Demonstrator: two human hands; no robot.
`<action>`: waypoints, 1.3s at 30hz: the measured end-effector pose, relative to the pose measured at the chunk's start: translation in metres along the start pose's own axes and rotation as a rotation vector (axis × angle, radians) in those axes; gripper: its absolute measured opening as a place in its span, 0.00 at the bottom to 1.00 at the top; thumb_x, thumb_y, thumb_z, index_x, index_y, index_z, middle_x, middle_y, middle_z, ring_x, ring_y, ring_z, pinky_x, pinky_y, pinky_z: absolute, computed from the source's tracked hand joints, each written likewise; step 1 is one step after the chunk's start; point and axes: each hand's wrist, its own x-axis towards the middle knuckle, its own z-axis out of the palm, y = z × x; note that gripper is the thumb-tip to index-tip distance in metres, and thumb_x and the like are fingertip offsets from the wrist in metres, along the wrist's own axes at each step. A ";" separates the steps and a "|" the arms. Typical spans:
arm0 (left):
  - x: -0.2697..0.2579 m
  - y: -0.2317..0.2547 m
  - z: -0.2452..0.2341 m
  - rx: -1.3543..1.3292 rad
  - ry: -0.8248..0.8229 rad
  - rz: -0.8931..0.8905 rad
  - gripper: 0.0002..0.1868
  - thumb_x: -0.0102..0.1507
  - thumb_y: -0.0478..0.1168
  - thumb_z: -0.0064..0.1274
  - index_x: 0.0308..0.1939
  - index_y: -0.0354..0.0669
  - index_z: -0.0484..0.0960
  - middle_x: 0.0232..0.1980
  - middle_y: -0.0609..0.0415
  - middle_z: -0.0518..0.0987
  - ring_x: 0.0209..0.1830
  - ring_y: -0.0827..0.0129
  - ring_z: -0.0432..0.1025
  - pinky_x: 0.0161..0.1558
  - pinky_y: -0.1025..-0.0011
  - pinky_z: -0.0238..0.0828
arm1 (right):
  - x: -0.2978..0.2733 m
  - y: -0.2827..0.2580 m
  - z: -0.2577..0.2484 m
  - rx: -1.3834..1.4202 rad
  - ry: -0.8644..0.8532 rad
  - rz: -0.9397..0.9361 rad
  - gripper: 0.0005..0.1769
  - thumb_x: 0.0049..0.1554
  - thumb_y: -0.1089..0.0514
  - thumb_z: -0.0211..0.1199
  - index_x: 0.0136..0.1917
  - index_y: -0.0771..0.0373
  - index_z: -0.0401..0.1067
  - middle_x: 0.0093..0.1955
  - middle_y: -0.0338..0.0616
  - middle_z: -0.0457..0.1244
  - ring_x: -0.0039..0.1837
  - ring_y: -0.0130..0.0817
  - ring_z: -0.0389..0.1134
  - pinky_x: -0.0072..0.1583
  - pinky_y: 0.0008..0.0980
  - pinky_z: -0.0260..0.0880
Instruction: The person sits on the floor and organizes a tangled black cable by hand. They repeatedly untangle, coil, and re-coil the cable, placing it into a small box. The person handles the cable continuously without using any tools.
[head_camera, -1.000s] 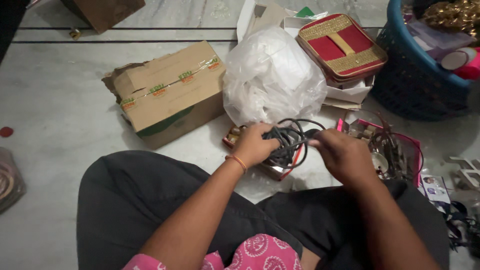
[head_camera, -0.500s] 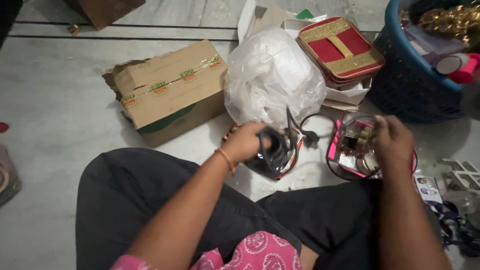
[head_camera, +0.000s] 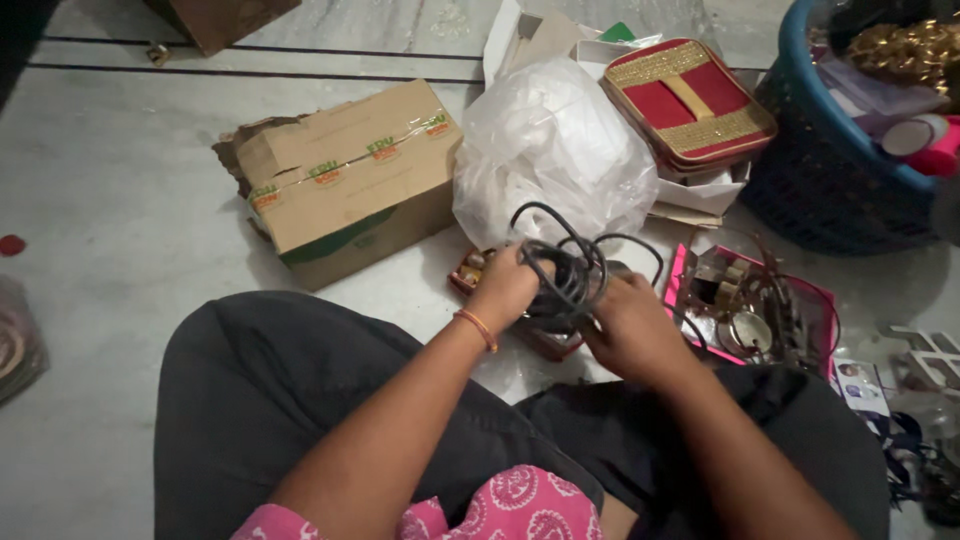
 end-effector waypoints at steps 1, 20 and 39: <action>0.001 0.001 0.000 -0.131 0.009 -0.041 0.13 0.57 0.38 0.53 0.41 0.34 0.84 0.35 0.58 0.82 0.35 0.74 0.74 0.40 0.71 0.72 | 0.002 -0.003 0.001 -0.005 -0.016 -0.024 0.13 0.47 0.59 0.68 0.48 0.57 0.76 0.45 0.46 0.67 0.54 0.47 0.67 0.57 0.46 0.61; 0.012 0.011 -0.019 -0.167 0.039 -0.185 0.13 0.60 0.41 0.52 0.40 0.35 0.86 0.38 0.51 0.84 0.37 0.70 0.75 0.41 0.72 0.71 | -0.022 0.054 -0.024 0.057 0.058 0.159 0.18 0.52 0.43 0.68 0.35 0.60 0.77 0.34 0.47 0.67 0.41 0.49 0.67 0.48 0.47 0.64; 0.010 0.034 -0.042 0.383 0.701 0.111 0.20 0.58 0.44 0.59 0.49 0.37 0.73 0.47 0.39 0.80 0.47 0.47 0.76 0.49 0.57 0.72 | -0.020 -0.010 -0.054 0.388 -0.180 -0.087 0.14 0.52 0.49 0.69 0.33 0.60 0.74 0.32 0.44 0.63 0.43 0.40 0.65 0.54 0.42 0.62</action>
